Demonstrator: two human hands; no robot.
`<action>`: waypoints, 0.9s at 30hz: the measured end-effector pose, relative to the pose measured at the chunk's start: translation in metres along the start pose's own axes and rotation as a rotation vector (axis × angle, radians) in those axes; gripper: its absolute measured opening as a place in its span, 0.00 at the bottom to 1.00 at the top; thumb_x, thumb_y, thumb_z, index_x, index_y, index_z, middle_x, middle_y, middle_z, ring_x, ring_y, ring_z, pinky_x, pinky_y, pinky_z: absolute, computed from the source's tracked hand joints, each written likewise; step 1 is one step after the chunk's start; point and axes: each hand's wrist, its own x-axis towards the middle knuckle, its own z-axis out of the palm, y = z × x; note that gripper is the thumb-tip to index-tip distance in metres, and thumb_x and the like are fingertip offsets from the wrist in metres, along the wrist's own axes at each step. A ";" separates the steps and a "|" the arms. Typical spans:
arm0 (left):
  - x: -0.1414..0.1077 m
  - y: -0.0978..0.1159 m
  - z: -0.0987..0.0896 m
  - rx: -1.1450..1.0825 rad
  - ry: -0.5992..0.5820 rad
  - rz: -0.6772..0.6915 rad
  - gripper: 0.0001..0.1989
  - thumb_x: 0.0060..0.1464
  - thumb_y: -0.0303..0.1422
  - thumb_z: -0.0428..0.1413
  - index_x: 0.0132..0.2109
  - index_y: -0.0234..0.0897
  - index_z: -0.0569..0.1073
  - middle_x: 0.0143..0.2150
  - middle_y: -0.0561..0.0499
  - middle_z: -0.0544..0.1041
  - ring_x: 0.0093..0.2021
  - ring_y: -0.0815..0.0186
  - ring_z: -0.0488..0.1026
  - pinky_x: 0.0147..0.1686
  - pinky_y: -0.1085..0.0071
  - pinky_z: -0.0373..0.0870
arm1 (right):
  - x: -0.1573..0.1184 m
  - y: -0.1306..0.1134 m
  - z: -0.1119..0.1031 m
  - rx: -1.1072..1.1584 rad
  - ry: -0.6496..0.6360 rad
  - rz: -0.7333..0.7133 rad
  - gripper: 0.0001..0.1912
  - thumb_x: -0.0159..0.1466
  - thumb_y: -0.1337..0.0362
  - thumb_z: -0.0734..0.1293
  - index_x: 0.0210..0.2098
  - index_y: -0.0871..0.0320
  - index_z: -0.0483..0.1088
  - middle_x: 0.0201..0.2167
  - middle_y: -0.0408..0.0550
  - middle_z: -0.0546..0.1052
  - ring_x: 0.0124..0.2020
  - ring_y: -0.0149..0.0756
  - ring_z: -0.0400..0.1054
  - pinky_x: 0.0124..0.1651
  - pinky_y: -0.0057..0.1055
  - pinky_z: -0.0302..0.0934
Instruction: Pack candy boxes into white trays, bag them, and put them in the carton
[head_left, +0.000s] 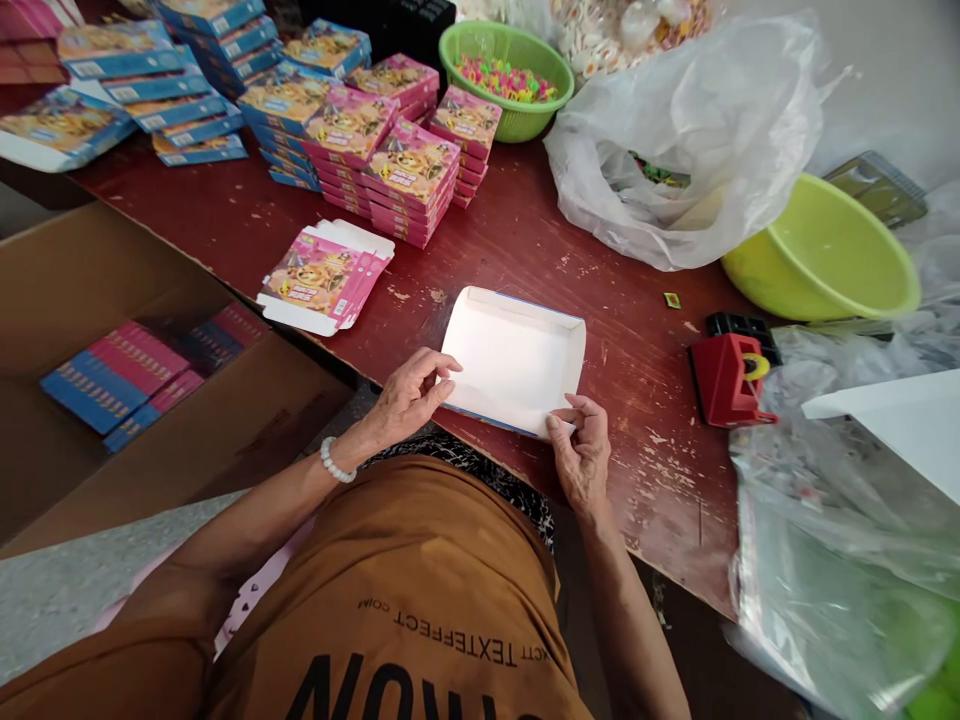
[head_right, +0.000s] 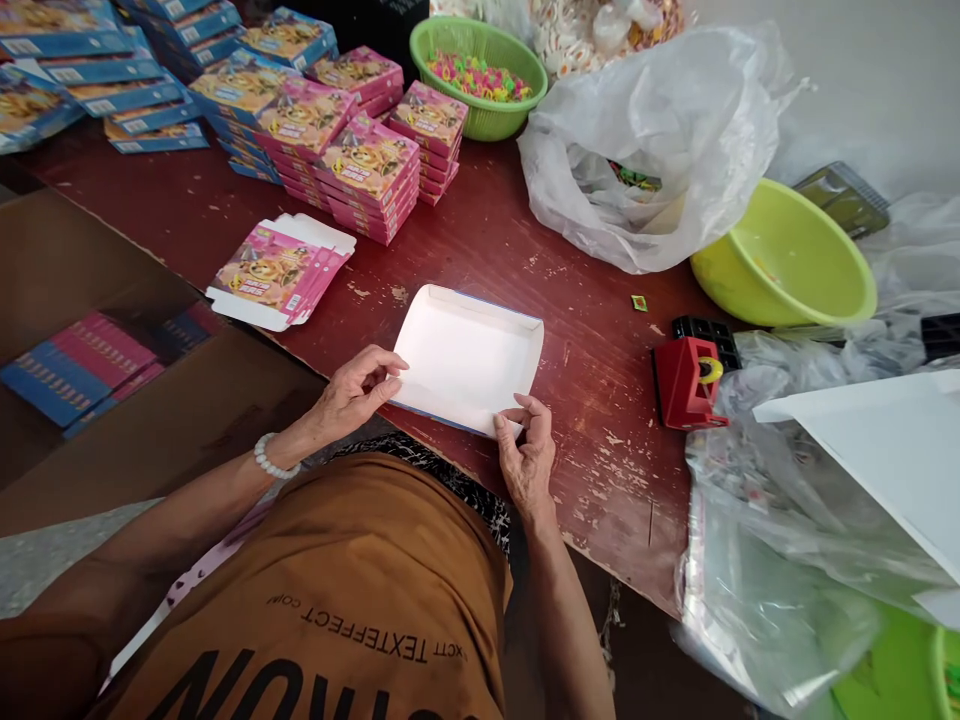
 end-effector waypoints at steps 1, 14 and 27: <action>-0.001 0.001 0.001 0.038 0.029 0.029 0.08 0.70 0.30 0.54 0.52 0.39 0.77 0.42 0.52 0.74 0.33 0.69 0.70 0.35 0.72 0.71 | 0.001 -0.001 0.000 -0.011 0.009 -0.017 0.20 0.72 0.48 0.69 0.56 0.53 0.69 0.35 0.43 0.78 0.31 0.35 0.69 0.37 0.34 0.65; -0.013 0.007 -0.002 0.722 -0.113 0.481 0.12 0.70 0.23 0.53 0.39 0.41 0.76 0.33 0.51 0.79 0.35 0.59 0.68 0.36 0.59 0.60 | 0.005 -0.017 -0.022 -0.658 -0.301 -0.365 0.09 0.76 0.56 0.69 0.46 0.47 0.83 0.53 0.50 0.81 0.42 0.42 0.68 0.43 0.38 0.64; 0.005 0.031 0.018 0.778 -0.370 0.504 0.12 0.61 0.16 0.51 0.42 0.36 0.74 0.34 0.47 0.75 0.35 0.58 0.70 0.40 0.61 0.65 | 0.022 -0.050 0.025 -1.004 -0.708 -0.516 0.10 0.71 0.73 0.62 0.46 0.59 0.73 0.40 0.56 0.76 0.41 0.46 0.65 0.40 0.39 0.54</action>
